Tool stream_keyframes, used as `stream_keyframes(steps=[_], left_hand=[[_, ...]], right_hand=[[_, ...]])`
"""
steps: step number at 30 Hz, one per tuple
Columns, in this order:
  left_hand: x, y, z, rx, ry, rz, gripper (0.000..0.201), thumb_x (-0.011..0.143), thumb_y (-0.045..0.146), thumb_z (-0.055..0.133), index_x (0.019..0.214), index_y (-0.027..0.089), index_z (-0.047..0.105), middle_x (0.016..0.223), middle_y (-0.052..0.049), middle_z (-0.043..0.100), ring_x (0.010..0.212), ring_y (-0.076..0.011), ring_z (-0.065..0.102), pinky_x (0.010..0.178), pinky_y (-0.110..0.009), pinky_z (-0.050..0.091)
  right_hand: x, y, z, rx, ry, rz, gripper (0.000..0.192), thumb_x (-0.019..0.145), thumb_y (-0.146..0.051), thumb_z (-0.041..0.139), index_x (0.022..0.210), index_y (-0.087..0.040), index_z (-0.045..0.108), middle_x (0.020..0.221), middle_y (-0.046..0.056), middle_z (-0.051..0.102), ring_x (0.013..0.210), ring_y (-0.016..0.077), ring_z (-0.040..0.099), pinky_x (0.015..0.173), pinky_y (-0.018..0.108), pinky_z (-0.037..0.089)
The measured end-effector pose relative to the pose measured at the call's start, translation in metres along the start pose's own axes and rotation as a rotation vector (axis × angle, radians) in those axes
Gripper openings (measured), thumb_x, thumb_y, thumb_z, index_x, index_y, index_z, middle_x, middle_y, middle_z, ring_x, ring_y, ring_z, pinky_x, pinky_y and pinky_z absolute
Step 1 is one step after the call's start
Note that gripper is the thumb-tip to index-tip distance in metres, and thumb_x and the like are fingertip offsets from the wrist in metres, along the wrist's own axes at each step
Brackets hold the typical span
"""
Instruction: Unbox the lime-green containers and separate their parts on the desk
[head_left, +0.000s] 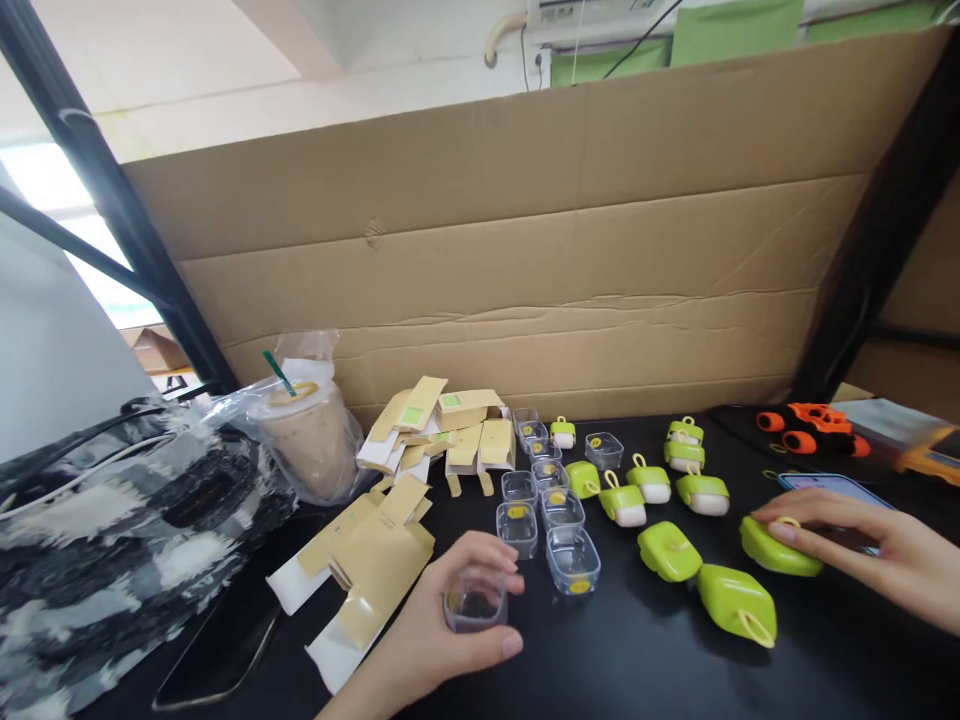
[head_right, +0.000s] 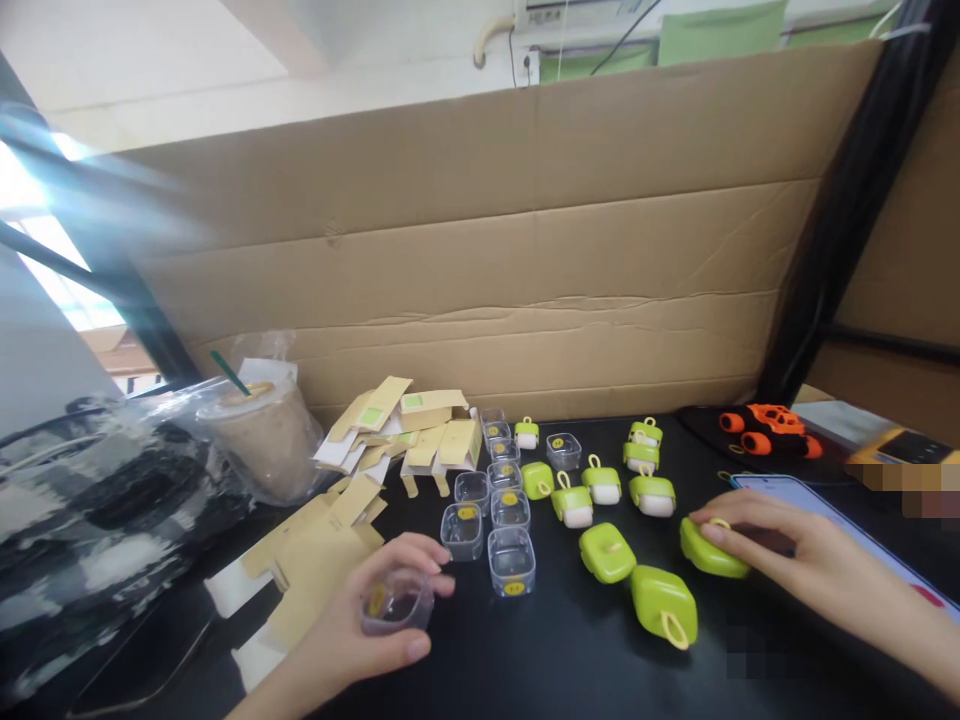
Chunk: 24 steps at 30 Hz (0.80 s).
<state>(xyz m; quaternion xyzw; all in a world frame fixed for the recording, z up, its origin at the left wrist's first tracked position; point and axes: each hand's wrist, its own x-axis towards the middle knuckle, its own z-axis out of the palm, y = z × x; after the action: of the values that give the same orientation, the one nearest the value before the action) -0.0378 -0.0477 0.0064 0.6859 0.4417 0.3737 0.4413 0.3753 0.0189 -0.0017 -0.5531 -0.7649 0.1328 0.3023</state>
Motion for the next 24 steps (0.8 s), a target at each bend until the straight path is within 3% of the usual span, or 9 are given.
stream_keyframes(steps=[2, 4, 8, 11, 13, 16, 20, 24], left_hand=[[-0.005, -0.01, 0.001, -0.061, 0.01, -0.015, 0.045, 0.062, 0.034, 0.077, 0.099, 0.023, 0.055, 0.103, -0.005, 0.058, 0.09, -0.0206, 0.061, 0.078, -0.033, 0.049], [-0.011, -0.016, 0.001, -0.04, 0.029, -0.034, 0.057, 0.064, 0.031, 0.076, 0.115, 0.025, 0.049, 0.107, -0.007, 0.059, 0.102, -0.0233, 0.059, 0.089, -0.038, 0.046], [-0.019, -0.017, -0.001, 0.069, 0.032, -0.086, 0.064, 0.081, 0.031, 0.058, 0.138, 0.029, 0.029, 0.135, -0.011, 0.046, 0.129, -0.0254, 0.042, 0.111, -0.047, 0.027], [-0.019, -0.009, 0.002, 0.254, 0.087, -0.141, 0.064, 0.075, 0.028, 0.066, 0.133, 0.031, 0.039, 0.131, -0.008, 0.05, 0.125, -0.0273, 0.045, 0.109, -0.048, 0.03], [-0.016, -0.004, 0.007, 0.339, 0.106, -0.174, 0.057, 0.067, 0.025, 0.073, 0.119, 0.027, 0.051, 0.117, -0.006, 0.057, 0.113, -0.0282, 0.052, 0.102, -0.047, 0.038], [-0.008, -0.001, 0.017, 0.405, 0.105, -0.186, 0.047, 0.06, 0.027, 0.078, 0.1, 0.022, 0.054, 0.106, -0.006, 0.058, 0.102, -0.0276, 0.057, 0.092, -0.043, 0.046], [0.005, -0.003, 0.025, 0.459, 0.093, -0.128, 0.05, 0.062, 0.029, 0.078, 0.102, 0.021, 0.048, 0.109, -0.007, 0.053, 0.102, -0.027, 0.057, 0.091, -0.042, 0.047], [0.015, -0.005, 0.028, 0.569, 0.091, -0.058, 0.048, 0.07, 0.027, 0.072, 0.108, 0.021, 0.043, 0.114, -0.008, 0.046, 0.105, -0.0283, 0.057, 0.092, -0.046, 0.046]], right_hand=[[0.002, -0.006, 0.001, 0.007, 0.005, -0.008, 0.038, 0.076, -0.059, 0.056, 0.081, -0.028, 0.077, 0.094, 0.007, 0.075, 0.092, 0.0321, 0.068, 0.08, 0.039, 0.057], [0.004, -0.012, 0.003, 0.006, 0.01, -0.016, 0.041, 0.076, -0.06, 0.055, 0.084, -0.026, 0.076, 0.094, 0.009, 0.075, 0.09, 0.0311, 0.069, 0.078, 0.038, 0.058], [0.001, -0.013, 0.012, -0.04, 0.037, -0.066, 0.04, 0.08, -0.054, 0.051, 0.098, -0.024, 0.071, 0.105, 0.009, 0.072, 0.095, 0.0296, 0.068, 0.085, 0.038, 0.057], [-0.004, -0.002, 0.022, -0.111, 0.086, -0.095, 0.041, 0.08, -0.051, 0.051, 0.108, -0.025, 0.065, 0.114, 0.01, 0.068, 0.104, 0.0307, 0.065, 0.093, 0.041, 0.052], [-0.008, 0.005, 0.028, -0.164, 0.117, -0.114, 0.041, 0.081, -0.049, 0.052, 0.114, -0.026, 0.059, 0.121, 0.012, 0.063, 0.11, 0.032, 0.061, 0.096, 0.044, 0.05], [-0.015, 0.009, 0.035, -0.228, 0.207, -0.193, 0.043, 0.083, -0.045, 0.051, 0.124, -0.031, 0.049, 0.133, 0.013, 0.05, 0.119, 0.0358, 0.053, 0.099, 0.05, 0.045], [-0.023, -0.01, 0.033, -0.253, 0.314, -0.33, 0.04, 0.084, -0.035, 0.053, 0.123, -0.04, 0.047, 0.135, 0.009, 0.045, 0.118, 0.0363, 0.052, 0.099, 0.055, 0.041], [-0.024, -0.044, 0.025, -0.221, 0.201, -0.391, 0.023, 0.085, -0.036, 0.053, 0.106, -0.036, 0.062, 0.113, 0.006, 0.062, 0.102, 0.0306, 0.063, 0.087, 0.048, 0.051]])
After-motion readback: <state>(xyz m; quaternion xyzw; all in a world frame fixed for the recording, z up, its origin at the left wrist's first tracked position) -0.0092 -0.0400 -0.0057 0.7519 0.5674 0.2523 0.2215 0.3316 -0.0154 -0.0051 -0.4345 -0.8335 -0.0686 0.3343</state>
